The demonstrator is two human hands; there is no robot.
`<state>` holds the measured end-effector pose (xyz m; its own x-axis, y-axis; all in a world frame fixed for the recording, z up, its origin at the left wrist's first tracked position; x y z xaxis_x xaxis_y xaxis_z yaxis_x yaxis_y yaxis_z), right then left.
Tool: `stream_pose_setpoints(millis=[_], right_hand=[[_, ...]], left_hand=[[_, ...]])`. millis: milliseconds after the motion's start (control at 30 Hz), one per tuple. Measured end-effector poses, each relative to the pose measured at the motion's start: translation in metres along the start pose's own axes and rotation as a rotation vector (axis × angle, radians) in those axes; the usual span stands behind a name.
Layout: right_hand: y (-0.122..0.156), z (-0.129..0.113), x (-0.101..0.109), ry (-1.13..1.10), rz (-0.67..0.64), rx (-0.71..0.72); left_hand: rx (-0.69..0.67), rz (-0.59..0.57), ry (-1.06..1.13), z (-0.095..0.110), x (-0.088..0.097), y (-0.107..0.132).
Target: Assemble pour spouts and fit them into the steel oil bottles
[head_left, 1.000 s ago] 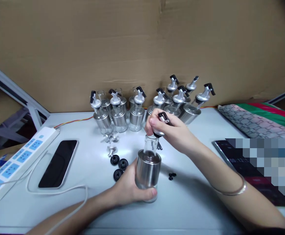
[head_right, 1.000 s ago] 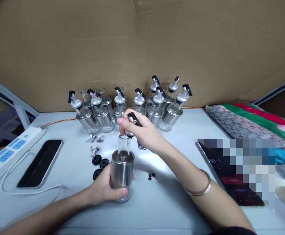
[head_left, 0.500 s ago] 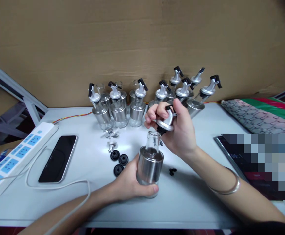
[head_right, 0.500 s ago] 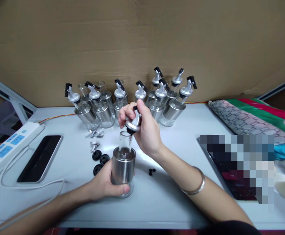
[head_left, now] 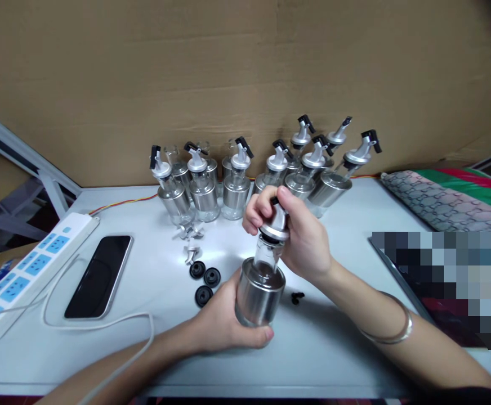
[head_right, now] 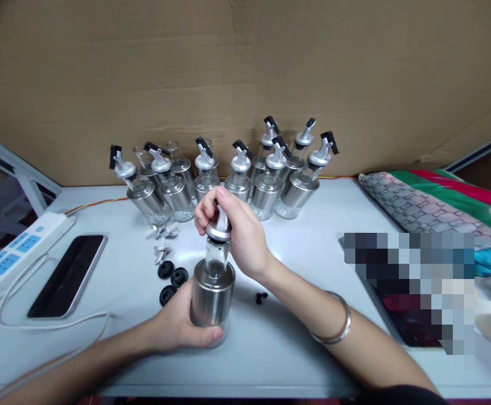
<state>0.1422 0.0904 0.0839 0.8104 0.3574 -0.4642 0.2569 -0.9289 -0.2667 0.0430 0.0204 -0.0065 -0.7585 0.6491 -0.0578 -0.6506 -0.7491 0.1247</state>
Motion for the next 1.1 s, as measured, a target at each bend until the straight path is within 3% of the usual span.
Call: stream_pose_setpoints(millis=[133,500,700,1100], right_hand=[[0.004,-0.003,-0.004,0.009,-0.004,0.088],[0.008,-0.005,-0.005,0.251,0.021,0.113],[0.011,0.0,-0.005,0.233,0.021,0.152],[0.016,0.009,-0.009,0.226,-0.028,0.06]], left_hand=[[-0.002,0.01,-0.009,-0.002,0.0,0.0],[-0.002,-0.029,-0.03,-0.002,-0.001,0.001],[-0.023,-0.031,-0.043,-0.005,-0.001,0.001],[-0.034,-0.054,-0.028,-0.003,-0.002,0.001]])
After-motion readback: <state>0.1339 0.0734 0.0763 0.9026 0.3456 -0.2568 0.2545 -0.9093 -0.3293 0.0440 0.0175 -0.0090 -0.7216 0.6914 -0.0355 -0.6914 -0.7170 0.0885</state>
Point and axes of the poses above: each hand's wrist, its own y-axis away from the middle knuckle, its own x-axis out of the back of the hand, z = x × y, the point moved 5 cm from there along -y, towards the middle knuckle, and after that the axes turned 2 degrees about -x, right-handed, at the moved point
